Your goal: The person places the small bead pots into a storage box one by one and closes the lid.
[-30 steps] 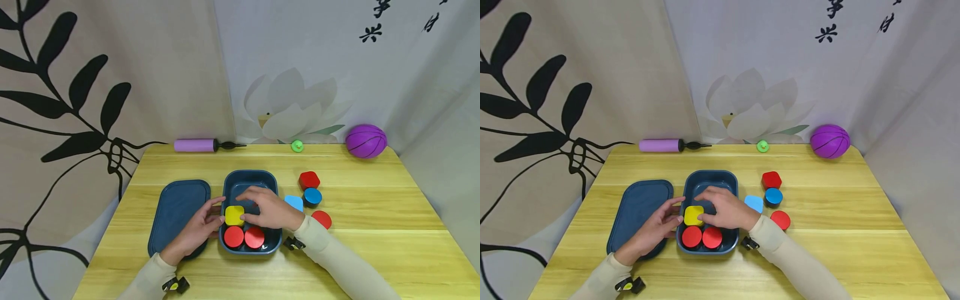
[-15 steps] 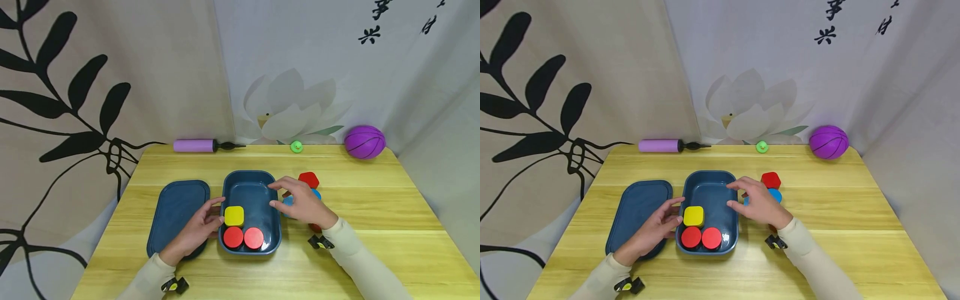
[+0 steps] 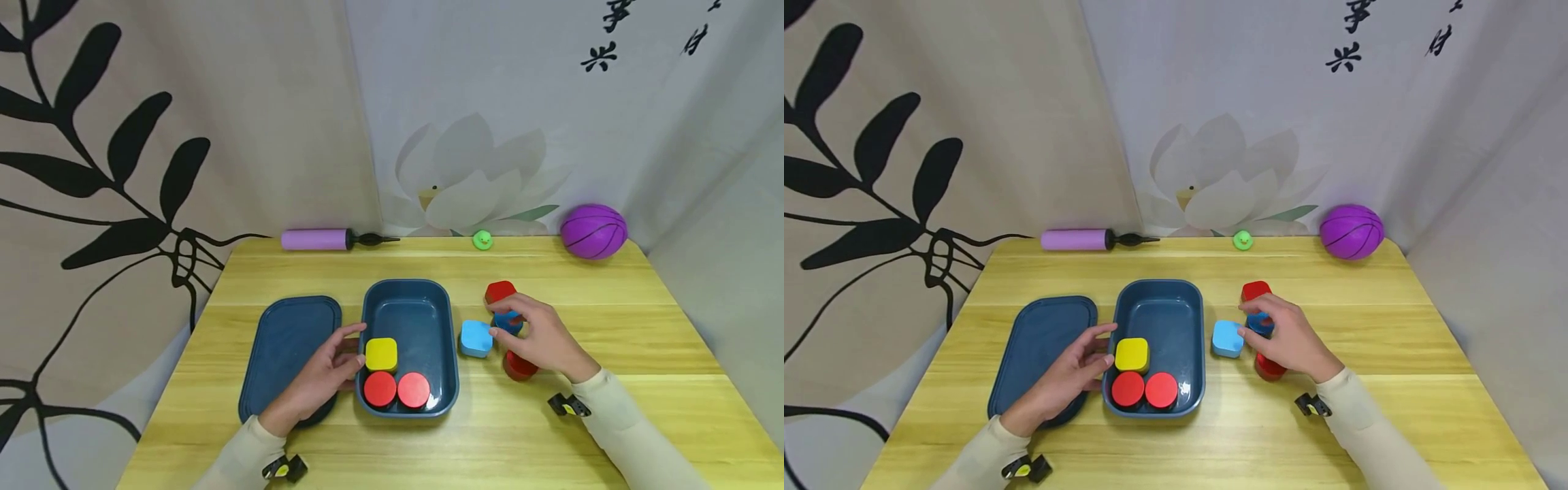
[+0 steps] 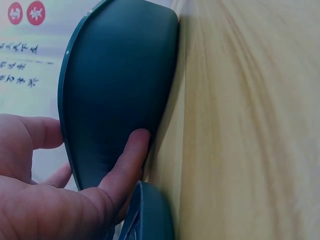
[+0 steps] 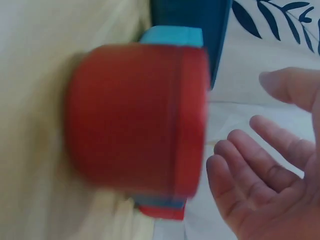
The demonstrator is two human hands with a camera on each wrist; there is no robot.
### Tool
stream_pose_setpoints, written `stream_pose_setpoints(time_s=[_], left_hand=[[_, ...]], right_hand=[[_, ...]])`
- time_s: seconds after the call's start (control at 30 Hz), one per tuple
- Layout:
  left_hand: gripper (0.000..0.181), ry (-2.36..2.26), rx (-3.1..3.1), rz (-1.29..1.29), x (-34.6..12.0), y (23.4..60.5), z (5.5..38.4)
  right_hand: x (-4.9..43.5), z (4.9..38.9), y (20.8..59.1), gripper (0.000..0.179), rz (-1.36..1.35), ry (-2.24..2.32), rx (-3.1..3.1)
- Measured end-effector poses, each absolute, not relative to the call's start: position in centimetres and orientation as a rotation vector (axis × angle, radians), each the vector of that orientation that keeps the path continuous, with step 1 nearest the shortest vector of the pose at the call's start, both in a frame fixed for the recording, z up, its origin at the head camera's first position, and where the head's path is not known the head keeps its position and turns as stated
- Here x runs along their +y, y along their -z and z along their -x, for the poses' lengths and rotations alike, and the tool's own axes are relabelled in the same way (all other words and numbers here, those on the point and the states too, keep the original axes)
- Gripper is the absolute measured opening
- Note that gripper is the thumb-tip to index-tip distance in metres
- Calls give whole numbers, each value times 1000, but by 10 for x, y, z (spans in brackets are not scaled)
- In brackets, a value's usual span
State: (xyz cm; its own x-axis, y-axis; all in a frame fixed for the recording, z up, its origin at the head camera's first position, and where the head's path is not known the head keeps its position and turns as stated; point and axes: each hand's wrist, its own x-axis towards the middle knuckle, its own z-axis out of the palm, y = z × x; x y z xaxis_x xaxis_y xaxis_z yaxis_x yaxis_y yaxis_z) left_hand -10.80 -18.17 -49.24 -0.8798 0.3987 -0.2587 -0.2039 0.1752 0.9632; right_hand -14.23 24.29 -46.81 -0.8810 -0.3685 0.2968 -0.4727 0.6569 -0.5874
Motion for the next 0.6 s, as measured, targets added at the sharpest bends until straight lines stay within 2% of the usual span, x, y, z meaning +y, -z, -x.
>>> stream_pose_setpoints(time_s=[0.37,0.6], left_hand=[[60,-1753,1999,-185,-182,491,108],[60,-1749,1997,-179,-181,491,108]], right_hand=[[274,121,486,28,-661,-1029,-2718],[279,111,490,34,-680,-1024,-2765]])
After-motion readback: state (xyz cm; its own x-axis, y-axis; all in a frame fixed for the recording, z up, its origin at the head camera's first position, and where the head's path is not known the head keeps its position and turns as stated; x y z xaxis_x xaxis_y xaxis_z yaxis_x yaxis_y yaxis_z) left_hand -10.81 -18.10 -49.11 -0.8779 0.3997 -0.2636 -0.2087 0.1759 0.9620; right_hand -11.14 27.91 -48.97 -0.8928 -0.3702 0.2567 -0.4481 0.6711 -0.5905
